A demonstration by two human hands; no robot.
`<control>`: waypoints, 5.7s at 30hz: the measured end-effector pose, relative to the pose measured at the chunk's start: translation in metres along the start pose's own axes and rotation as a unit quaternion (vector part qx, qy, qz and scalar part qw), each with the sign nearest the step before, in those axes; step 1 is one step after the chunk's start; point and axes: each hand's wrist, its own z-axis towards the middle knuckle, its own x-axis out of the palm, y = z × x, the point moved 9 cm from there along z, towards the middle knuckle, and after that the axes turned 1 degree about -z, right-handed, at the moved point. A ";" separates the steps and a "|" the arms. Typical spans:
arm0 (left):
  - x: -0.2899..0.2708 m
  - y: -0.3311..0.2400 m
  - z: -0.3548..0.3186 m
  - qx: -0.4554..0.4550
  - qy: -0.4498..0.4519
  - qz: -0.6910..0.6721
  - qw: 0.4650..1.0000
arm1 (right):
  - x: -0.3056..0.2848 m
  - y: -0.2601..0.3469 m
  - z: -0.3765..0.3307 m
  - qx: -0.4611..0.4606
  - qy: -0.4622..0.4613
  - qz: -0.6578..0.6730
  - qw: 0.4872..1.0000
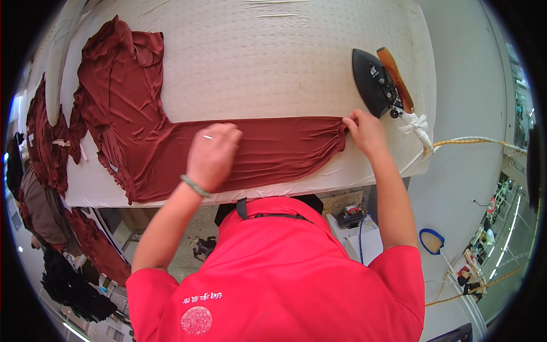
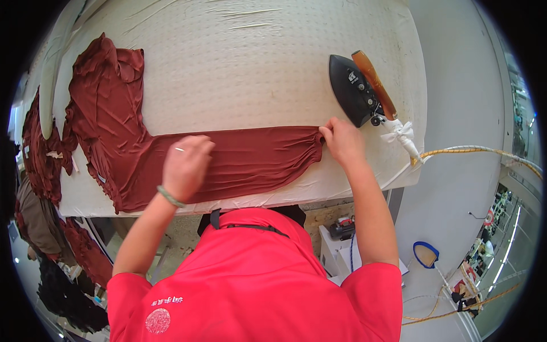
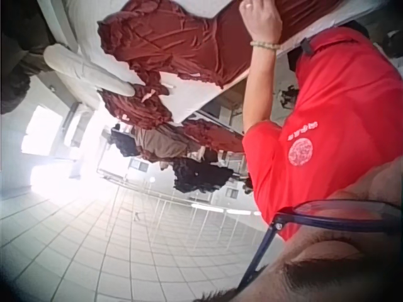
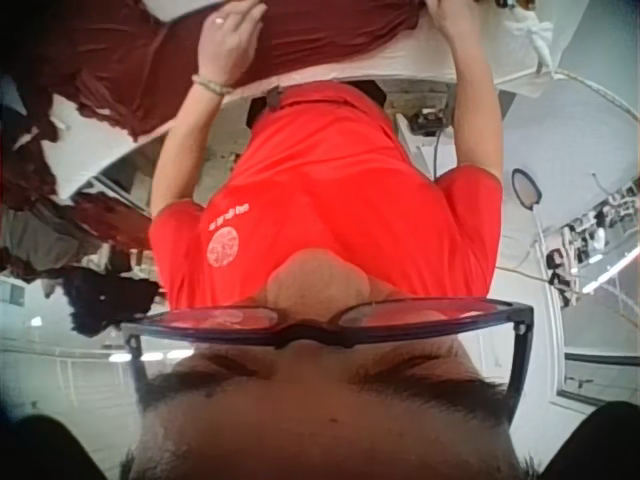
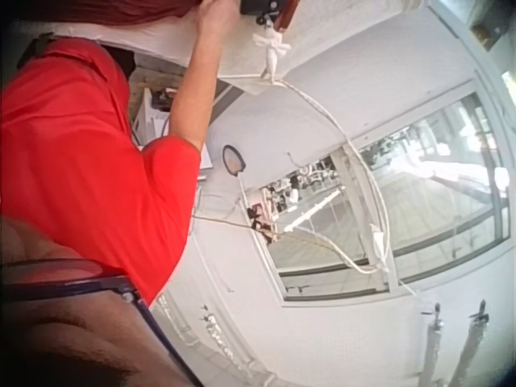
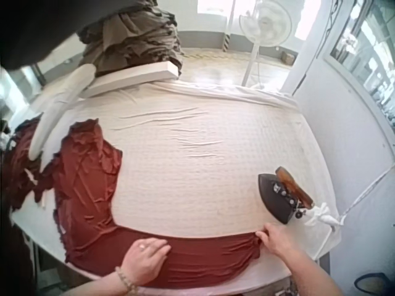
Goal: Ironing a red polo shirt on a workbench using an iron.
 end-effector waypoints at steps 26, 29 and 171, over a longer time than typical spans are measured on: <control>0.102 -0.137 0.062 -0.035 -0.029 0.060 0.997 | 0.006 0.036 0.032 -0.174 0.162 -0.214 0.947; 0.106 -0.144 0.067 -0.031 -0.026 0.059 0.997 | 0.006 0.035 0.033 -0.166 0.166 -0.208 0.950; -0.104 0.125 -0.124 -0.085 -0.085 -0.039 0.992 | 0.040 -0.019 -0.056 0.223 -0.142 0.283 0.922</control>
